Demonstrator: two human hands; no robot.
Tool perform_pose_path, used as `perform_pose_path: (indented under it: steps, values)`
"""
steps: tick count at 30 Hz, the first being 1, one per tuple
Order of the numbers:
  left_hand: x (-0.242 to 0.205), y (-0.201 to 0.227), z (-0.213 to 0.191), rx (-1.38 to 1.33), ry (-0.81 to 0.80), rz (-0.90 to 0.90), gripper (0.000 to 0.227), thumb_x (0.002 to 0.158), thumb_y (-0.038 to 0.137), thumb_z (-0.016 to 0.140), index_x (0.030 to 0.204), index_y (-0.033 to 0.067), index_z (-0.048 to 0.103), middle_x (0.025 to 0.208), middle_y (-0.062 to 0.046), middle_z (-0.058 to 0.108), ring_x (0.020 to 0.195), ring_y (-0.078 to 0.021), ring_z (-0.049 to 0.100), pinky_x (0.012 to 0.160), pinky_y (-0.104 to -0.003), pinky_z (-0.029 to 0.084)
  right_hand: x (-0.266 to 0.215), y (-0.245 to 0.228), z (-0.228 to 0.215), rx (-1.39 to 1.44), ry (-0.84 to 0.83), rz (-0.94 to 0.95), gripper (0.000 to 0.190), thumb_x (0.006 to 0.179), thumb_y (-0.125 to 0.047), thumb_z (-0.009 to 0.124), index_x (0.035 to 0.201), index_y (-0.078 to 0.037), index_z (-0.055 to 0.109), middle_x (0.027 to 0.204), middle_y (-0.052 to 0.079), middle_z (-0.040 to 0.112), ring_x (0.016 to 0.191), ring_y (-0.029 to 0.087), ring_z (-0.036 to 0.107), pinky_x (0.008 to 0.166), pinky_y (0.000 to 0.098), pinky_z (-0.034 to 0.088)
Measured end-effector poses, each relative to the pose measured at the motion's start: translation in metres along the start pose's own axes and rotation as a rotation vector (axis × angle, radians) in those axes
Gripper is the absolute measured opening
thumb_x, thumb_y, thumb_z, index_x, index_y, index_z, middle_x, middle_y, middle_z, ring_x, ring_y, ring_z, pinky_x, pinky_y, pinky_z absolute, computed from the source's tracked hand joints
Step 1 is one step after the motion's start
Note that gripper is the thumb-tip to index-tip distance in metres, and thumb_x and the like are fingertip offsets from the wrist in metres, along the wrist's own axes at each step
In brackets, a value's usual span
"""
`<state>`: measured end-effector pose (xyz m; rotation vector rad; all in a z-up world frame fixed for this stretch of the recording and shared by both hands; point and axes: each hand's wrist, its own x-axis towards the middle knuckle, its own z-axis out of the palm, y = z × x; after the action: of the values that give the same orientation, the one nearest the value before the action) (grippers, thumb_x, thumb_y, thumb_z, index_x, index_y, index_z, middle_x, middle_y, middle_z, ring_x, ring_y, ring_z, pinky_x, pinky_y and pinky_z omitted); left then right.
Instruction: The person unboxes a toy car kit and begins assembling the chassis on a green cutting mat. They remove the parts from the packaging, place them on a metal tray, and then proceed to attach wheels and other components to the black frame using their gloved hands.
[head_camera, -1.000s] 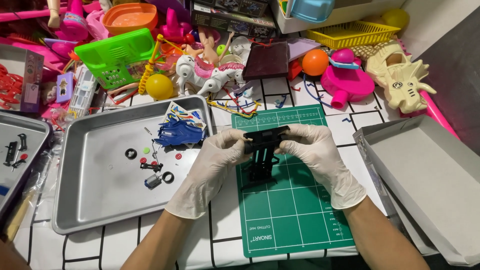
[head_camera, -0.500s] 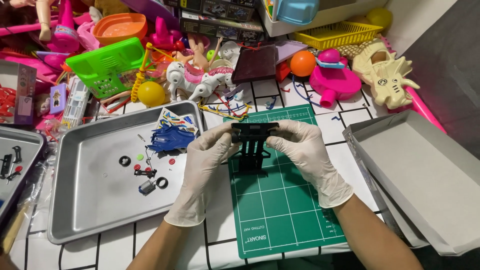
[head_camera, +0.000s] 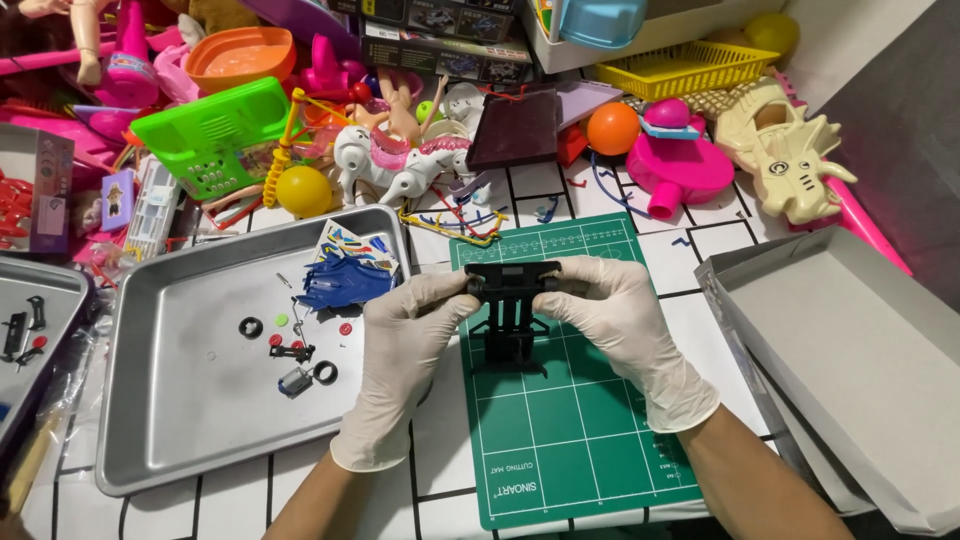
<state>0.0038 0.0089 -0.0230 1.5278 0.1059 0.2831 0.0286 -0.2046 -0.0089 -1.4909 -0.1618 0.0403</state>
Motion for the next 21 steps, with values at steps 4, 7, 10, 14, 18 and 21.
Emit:
perform_pose_path:
  steps: [4, 7, 10, 14, 18, 21]
  values:
    - [-0.002, -0.001, -0.001, 0.046, -0.01, 0.065, 0.033, 0.068, 0.008, 0.093, 0.099, 0.0061, 0.082, 0.083, -0.013, 0.08, 0.08, -0.0142, 0.073, 0.076, -0.03, 0.062, -0.001, 0.002, -0.001, 0.0, -0.002, -0.021, 0.027, 0.076, 0.004, 0.087, 0.102, 0.001, 0.08, 0.086, 0.013, 0.077, 0.073, 0.014, 0.072, 0.072, 0.0316, 0.065]
    - [0.001, -0.003, -0.001, 0.074, -0.01, 0.114, 0.033, 0.067, 0.009, 0.094, 0.097, 0.0073, 0.082, 0.081, -0.012, 0.08, 0.079, -0.0144, 0.074, 0.075, -0.029, 0.063, 0.0, 0.0, 0.0, -0.007, -0.009, -0.042, 0.027, 0.076, 0.005, 0.087, 0.102, 0.001, 0.08, 0.084, 0.013, 0.076, 0.072, 0.014, 0.072, 0.072, 0.0315, 0.065]
    - [0.0, -0.004, -0.003, 0.097, -0.027, 0.126, 0.032, 0.066, 0.008, 0.095, 0.095, 0.007, 0.082, 0.081, -0.013, 0.08, 0.079, -0.0163, 0.075, 0.073, -0.03, 0.062, -0.002, 0.0, 0.0, -0.004, -0.02, -0.049, 0.026, 0.077, 0.005, 0.086, 0.102, 0.001, 0.08, 0.083, 0.013, 0.076, 0.072, 0.014, 0.072, 0.072, 0.0311, 0.065]
    - [0.004, -0.007, -0.006, 0.094, -0.062, 0.128, 0.03, 0.067, 0.009, 0.095, 0.094, 0.0063, 0.082, 0.082, -0.014, 0.079, 0.081, -0.0169, 0.075, 0.072, -0.03, 0.062, -0.001, 0.001, -0.001, -0.005, -0.034, -0.07, 0.024, 0.078, 0.005, 0.086, 0.101, 0.001, 0.08, 0.083, 0.013, 0.075, 0.071, 0.014, 0.073, 0.071, 0.031, 0.066]
    - [0.002, -0.005, -0.004, 0.09, -0.086, 0.117, 0.028, 0.068, 0.01, 0.095, 0.093, 0.0073, 0.083, 0.083, -0.013, 0.08, 0.08, -0.0151, 0.074, 0.071, -0.029, 0.062, -0.004, -0.001, 0.0, 0.002, -0.049, -0.089, 0.024, 0.078, 0.004, 0.085, 0.101, 0.001, 0.08, 0.082, 0.013, 0.076, 0.071, 0.014, 0.072, 0.071, 0.0311, 0.065]
    - [0.001, 0.009, -0.002, 0.035, -0.082, 0.077, 0.028, 0.069, 0.007, 0.094, 0.095, 0.0049, 0.082, 0.082, -0.013, 0.08, 0.082, -0.0117, 0.068, 0.074, -0.03, 0.061, -0.004, -0.002, -0.001, 0.021, -0.031, -0.031, 0.025, 0.079, 0.005, 0.084, 0.104, 0.002, 0.08, 0.084, 0.014, 0.076, 0.073, 0.015, 0.072, 0.072, 0.0325, 0.066]
